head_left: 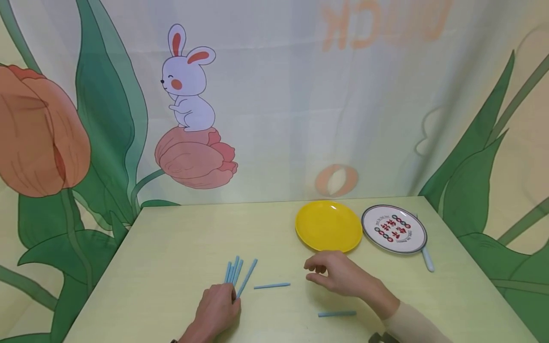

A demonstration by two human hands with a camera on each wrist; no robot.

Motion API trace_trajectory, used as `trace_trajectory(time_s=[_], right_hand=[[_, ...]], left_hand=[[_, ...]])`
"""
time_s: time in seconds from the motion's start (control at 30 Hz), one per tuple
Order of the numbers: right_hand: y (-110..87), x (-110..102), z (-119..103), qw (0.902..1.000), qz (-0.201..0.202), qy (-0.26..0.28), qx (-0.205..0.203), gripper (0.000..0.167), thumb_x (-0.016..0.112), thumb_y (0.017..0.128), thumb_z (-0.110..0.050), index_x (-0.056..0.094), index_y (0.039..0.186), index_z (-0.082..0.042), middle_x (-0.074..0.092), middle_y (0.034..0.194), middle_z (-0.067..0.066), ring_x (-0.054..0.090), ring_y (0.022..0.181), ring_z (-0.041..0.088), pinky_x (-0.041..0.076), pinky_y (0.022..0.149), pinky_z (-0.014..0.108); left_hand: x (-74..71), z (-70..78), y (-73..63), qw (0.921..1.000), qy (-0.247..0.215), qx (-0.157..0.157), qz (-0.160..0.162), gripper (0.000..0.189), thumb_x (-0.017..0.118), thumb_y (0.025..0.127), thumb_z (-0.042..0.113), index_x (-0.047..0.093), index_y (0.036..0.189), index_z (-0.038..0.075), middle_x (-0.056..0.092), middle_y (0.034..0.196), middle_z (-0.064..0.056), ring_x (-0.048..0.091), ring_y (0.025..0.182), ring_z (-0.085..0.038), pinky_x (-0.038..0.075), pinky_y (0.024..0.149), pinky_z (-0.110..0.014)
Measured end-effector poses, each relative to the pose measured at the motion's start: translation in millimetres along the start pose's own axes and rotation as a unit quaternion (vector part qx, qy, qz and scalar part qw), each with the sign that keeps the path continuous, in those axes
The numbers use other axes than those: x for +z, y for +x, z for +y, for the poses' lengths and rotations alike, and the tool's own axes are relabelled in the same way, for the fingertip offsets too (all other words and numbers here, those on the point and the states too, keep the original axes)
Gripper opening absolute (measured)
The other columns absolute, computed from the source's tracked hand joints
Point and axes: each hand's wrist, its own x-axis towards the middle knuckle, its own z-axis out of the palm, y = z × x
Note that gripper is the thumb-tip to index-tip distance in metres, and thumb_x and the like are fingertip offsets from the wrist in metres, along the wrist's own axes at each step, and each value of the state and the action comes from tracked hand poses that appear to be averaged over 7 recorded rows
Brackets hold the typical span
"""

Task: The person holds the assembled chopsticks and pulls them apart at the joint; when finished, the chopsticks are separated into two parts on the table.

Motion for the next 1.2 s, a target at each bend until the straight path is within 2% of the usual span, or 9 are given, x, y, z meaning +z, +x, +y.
trace_trajectory(time_s=[0.17,0.43,0.63,0.77,0.97,1.2], right_hand=[[4.8,0,-2,1.0000,-0.009,0.000,-0.004,0.016,0.071,0.089,-0.024,0.072,0.102,-0.015,0.067,0.091,-0.013,0.055,0.079,0.001,0.052,0.073,0.025],[10.6,-2,-9,0.9997,-0.001,-0.012,-0.023,0.015,0.071,0.089,-0.023,0.072,0.101,-0.014,0.068,0.092,-0.010,0.057,0.080,0.005,0.053,0.074,0.027],[15.4,-3,-12,0.9994,-0.005,-0.018,-0.028,0.016,0.071,0.089,-0.023,0.072,0.102,-0.014,0.069,0.094,-0.008,0.060,0.082,0.011,0.052,0.076,0.026],[19.6,-4,-14,0.9991,0.000,-0.022,-0.036,0.016,0.071,0.089,-0.022,0.072,0.103,-0.014,0.070,0.095,-0.007,0.061,0.083,0.011,0.052,0.077,0.025],[29.7,-5,-21,0.9963,0.027,-0.044,-0.068,0.017,0.072,0.088,-0.022,0.072,0.103,-0.013,0.070,0.095,-0.006,0.064,0.085,0.014,0.053,0.079,0.026],[41.5,-6,-30,0.9949,0.024,-0.062,-0.076,0.019,0.071,0.089,-0.023,0.072,0.106,-0.013,0.071,0.102,-0.004,0.063,0.093,0.012,0.051,0.083,0.027]], left_hand=[[0.3,0.5,-0.4,0.9999,0.001,-0.003,0.010,0.015,0.068,0.076,0.008,0.059,0.064,0.012,0.054,0.060,0.002,0.046,0.053,-0.012,0.037,0.046,-0.026],[-6.1,3.4,4.8,0.9993,0.003,-0.035,-0.011,0.010,0.068,0.077,0.011,0.062,0.069,0.010,0.056,0.065,0.000,0.048,0.057,-0.013,0.039,0.048,-0.026],[-12.6,6.0,9.6,0.9986,0.012,-0.050,-0.012,0.009,0.066,0.076,0.013,0.059,0.070,0.011,0.052,0.065,0.001,0.046,0.056,-0.014,0.035,0.047,-0.026],[-16.4,6.9,12.7,0.9994,0.022,-0.024,0.012,0.009,0.065,0.075,0.012,0.057,0.070,0.013,0.049,0.064,0.003,0.043,0.056,-0.012,0.033,0.046,-0.025],[-23.7,7.8,17.9,0.9978,0.030,0.027,0.053,0.010,0.066,0.076,0.011,0.059,0.069,0.014,0.049,0.064,0.004,0.042,0.056,-0.011,0.033,0.045,-0.024],[-30.7,9.1,20.8,0.9966,0.020,0.054,0.060,0.015,0.068,0.078,0.010,0.059,0.067,0.015,0.050,0.060,0.006,0.041,0.052,-0.009,0.033,0.044,-0.022]])
